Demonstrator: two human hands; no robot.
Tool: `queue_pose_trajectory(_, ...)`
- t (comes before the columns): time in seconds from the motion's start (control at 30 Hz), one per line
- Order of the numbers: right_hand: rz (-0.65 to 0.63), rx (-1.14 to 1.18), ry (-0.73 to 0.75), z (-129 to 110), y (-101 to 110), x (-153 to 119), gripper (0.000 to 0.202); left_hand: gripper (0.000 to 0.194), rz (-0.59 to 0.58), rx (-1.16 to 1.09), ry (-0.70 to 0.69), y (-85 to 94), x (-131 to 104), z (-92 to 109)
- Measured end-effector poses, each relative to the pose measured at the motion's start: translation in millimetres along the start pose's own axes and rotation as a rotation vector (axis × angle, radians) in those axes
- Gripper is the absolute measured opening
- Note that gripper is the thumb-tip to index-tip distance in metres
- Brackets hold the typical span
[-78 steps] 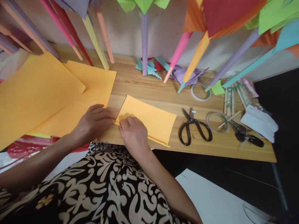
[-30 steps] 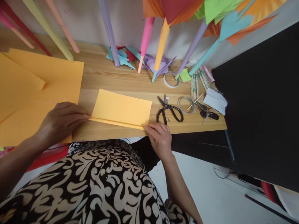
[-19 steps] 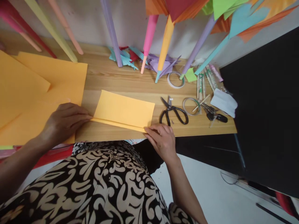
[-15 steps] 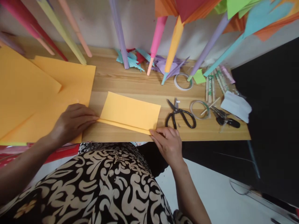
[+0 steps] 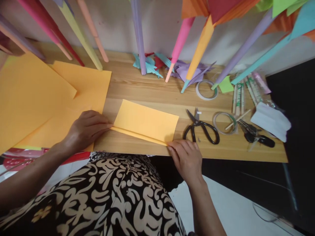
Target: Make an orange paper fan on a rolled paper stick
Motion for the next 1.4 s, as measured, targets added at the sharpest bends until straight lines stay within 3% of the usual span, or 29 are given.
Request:
queue_pose_trajectory(0.27,-0.022,0.042,-0.077,1,1,6,0.008,0.011,0.011,0.028,-0.072,3.7,5,2)
queue_pose_trajectory(0.77,-0.051,0.08,-0.175,7,2,16,0.014,0.022,-0.083,0.23,-0.14,3.0,9,2)
queue_pose_trajectory(0.87,0.007,0.142,-0.196,10,3,12,0.011,0.023,-0.128,0.265,-0.131,3.9,9,3)
queue_pose_trajectory(1.0,0.213,0.198,-0.204,13,13,3,0.016,0.024,-0.204,0.361,-0.124,2.2,9,4)
queue_pose_trajectory(1.07,0.288,0.178,-0.146,9,19,-1,0.022,0.022,-0.189,0.357,-0.142,2.9,10,6)
queue_pose_trajectory(1.2,0.198,0.115,-0.001,-1,13,0,0.027,0.021,-0.174,0.336,-0.141,1.3,12,8)
queue_pose_trajectory(1.4,0.12,0.003,0.019,1,0,3,0.021,0.028,-0.148,0.311,-0.157,2.6,19,14)
Point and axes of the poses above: each hand's wrist, its own x-axis towards the middle knuckle, its own y-axis out of the back of the hand, z = x × y, the point moved 6 cm from there along x, towards the middle knuckle, and after that the axes turned 14 degrees about y, right-handed, at the moved point
